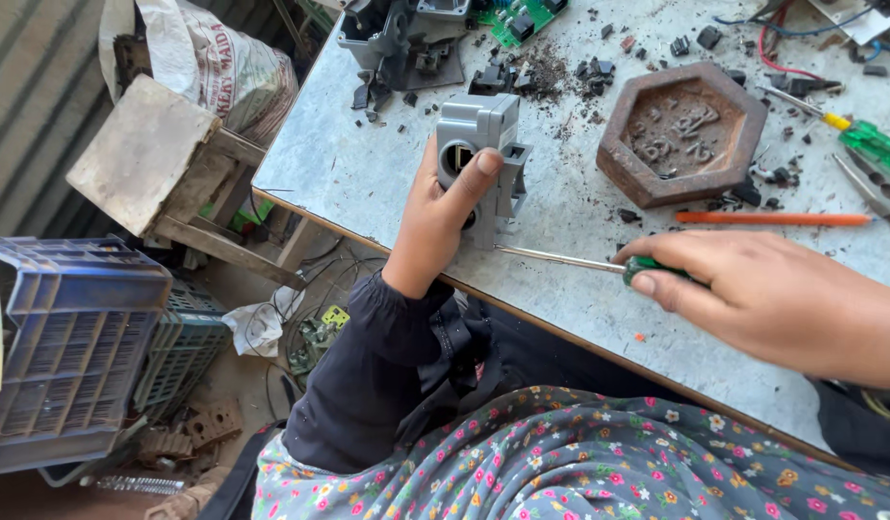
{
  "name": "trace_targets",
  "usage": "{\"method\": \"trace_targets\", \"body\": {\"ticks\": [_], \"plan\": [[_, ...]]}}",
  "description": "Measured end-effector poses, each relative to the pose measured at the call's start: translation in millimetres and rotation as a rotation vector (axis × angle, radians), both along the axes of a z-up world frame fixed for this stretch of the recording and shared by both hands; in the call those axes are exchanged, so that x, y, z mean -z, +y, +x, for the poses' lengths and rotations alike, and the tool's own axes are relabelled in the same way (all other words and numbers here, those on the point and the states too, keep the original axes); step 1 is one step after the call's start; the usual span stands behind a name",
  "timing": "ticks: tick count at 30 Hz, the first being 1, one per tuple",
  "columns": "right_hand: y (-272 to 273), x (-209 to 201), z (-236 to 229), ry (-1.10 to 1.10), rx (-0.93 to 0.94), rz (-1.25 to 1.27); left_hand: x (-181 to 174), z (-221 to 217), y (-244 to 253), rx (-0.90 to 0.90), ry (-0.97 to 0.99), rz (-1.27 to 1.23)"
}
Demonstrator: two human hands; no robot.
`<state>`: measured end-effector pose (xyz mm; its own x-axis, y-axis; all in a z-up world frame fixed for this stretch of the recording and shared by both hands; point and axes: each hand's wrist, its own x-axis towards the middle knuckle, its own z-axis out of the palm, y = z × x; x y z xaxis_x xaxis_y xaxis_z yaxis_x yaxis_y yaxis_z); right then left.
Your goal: The person uses a screwdriver to remove screws from a small gray plastic housing, then uses pliers to pull out internal components. The person continues to unscrew and extract parts from the housing throughout the clip.
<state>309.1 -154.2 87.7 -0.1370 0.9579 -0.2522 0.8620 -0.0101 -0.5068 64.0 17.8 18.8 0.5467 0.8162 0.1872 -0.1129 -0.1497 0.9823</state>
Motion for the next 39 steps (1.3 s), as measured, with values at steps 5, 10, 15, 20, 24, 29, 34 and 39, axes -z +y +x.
{"method": "trace_targets", "body": {"ticks": [5, 10, 15, 20, 24, 29, 34, 39], "plan": [[-15.3, -6.9, -21.7, -0.246, -0.159, 0.593, -1.8, -2.9, 3.6, -0.010, -0.030, -0.039], [-20.5, -24.5, -25.7, -0.566, -0.288, 1.054, 1.4, -4.9, 2.0, -0.057, -0.062, -0.079], [-14.4, -15.2, -23.9, -0.705, -0.125, 0.637, 2.6, -2.7, 2.4, -0.088, -0.051, -0.158], [-18.3, -11.1, -21.2, -0.361, -0.113, 0.639, -0.6, -2.3, -1.4, -0.058, -0.025, -0.042], [-17.9, -15.2, -22.3, -0.133, -0.088, 0.690, -0.3, -2.9, 1.2, -0.053, -0.021, -0.061], [-14.3, -21.0, -21.0, -0.519, -0.299, 0.973, 2.6, -2.9, 0.4, -0.067, -0.058, -0.106], [-8.7, -17.2, -14.6, -0.538, -0.212, 0.859, 0.1, -2.0, 0.6, -0.091, -0.020, -0.146], [-15.4, -11.2, -19.8, -0.311, -0.089, 0.628, -0.1, -2.0, 0.2, -0.067, -0.017, -0.029]]}}
